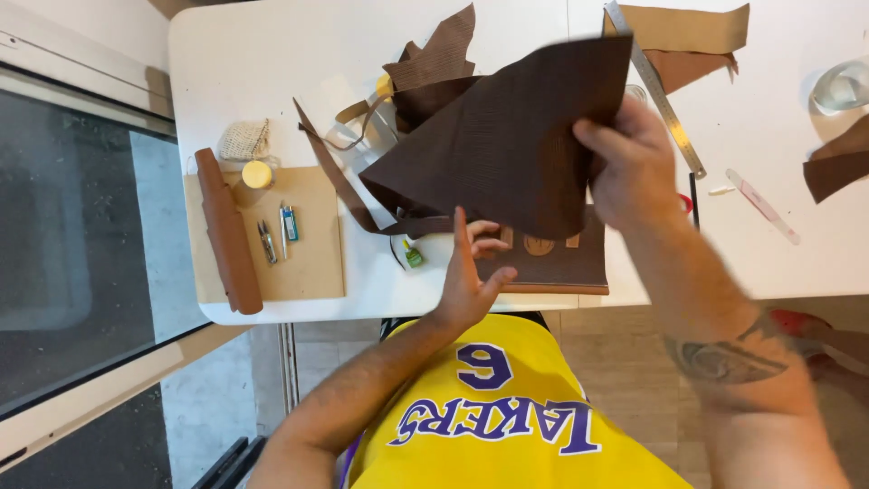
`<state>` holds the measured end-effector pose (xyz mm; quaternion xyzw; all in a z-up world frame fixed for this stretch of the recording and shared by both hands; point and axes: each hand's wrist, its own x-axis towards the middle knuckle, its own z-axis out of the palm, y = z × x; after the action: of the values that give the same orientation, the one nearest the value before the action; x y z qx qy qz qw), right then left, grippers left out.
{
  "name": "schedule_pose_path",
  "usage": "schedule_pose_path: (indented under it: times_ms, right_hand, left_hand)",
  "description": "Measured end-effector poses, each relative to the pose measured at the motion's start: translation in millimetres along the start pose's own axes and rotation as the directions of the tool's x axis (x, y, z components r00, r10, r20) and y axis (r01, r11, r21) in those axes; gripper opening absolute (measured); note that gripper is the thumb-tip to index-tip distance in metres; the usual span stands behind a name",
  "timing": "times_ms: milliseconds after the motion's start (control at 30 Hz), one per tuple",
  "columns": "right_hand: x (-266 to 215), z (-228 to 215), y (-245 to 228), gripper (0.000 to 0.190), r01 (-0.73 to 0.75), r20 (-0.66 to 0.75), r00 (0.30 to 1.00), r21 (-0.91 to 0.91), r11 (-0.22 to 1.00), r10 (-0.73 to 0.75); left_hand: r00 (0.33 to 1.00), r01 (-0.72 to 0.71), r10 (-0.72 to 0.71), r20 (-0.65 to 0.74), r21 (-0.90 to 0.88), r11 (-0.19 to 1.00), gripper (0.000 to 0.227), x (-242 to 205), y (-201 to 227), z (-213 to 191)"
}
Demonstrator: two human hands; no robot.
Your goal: Organizing leather scraps, inspecting a finished leather handbag, and arranging tools on a workshop table.
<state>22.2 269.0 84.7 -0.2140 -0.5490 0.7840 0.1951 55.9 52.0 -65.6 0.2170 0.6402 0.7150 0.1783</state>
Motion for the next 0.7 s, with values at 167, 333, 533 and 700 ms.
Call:
schedule_pose_path:
  times_ms: [167,333,533,700]
  right_hand:
    - [23.3,15.9,-35.7,0.024,0.093,0.237,0.970,-0.171,0.981,-0.050]
    - [38.7,29.2,-55.3,0.021,0.190,0.376,0.924,-0.279,0.941,-0.075]
    - [59.6,48.3,-71.0,0.017,0.305,0.539,0.841,-0.390,0.869,-0.053]
    - [91.8,59.2,-59.6,0.014,0.392,0.668,0.745,-0.445,0.805,0.007]
  left_hand:
    - [0.912,-0.132,0.393,-0.117,0.823,0.552,0.118,7.3,-78.9,-65.9]
    - [0.830,-0.017,0.421,-0.367,0.737,0.676,0.144,93.4,-49.4,-84.6]
    - [0.599,-0.412,0.467,-0.650,0.249,0.876,0.153,155.1,19.0,-125.2]
    - [0.644,-0.442,0.634,-0.428,0.469,0.765,0.024,163.5,89.2,-81.4]
